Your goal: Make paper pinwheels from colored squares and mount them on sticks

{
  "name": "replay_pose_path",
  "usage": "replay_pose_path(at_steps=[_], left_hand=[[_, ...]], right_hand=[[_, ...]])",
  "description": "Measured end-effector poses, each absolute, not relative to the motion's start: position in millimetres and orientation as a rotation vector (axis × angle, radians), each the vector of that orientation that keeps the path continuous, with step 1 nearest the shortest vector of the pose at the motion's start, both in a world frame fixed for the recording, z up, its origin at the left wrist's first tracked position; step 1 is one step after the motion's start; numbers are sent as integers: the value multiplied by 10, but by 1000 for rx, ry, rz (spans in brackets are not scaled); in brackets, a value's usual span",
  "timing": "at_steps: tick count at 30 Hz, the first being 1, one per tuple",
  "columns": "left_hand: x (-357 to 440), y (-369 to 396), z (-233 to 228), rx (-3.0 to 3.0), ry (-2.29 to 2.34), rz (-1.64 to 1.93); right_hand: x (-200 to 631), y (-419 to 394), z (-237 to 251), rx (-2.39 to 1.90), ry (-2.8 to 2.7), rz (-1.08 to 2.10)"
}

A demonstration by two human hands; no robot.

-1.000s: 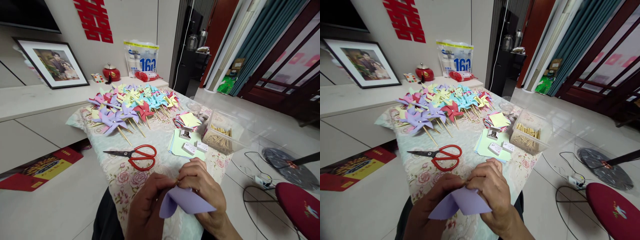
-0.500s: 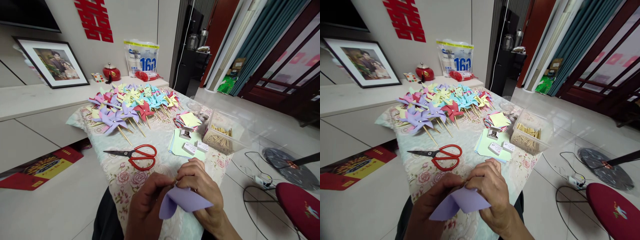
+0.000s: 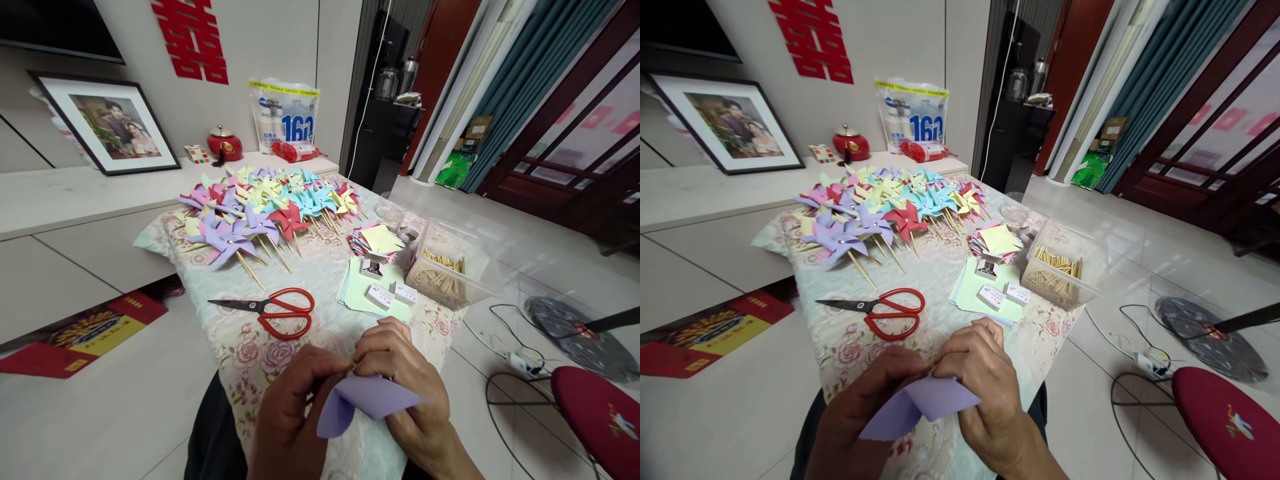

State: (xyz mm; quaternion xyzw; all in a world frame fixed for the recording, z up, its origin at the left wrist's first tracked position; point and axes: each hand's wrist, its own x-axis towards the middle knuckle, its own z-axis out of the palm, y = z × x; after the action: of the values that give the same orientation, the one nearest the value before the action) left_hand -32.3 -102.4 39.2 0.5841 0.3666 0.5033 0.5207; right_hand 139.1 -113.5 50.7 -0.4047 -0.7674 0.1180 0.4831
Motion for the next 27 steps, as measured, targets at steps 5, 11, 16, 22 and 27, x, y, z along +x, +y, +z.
replay_pose_path(at_steps=[5, 11, 16, 22, 27], left_hand=[[-331, -1025, 374, 1469, 895, 1207], [-317, -1024, 391, 1484, 902, 1212], [-309, -1025, 430, 1463, 928, 1161], [-322, -1029, 443, 1456, 927, 1109], [-322, -1052, 437, 1479, 952, 1144]], right_hand=[[1396, -1145, 505, -999, -1873, 280], [1394, -1117, 494, -1001, -1864, 237], [1385, -1096, 448, -953, -1823, 201], [1417, -1096, 411, -957, -1834, 163], [1440, -1107, 447, -943, -1874, 161]])
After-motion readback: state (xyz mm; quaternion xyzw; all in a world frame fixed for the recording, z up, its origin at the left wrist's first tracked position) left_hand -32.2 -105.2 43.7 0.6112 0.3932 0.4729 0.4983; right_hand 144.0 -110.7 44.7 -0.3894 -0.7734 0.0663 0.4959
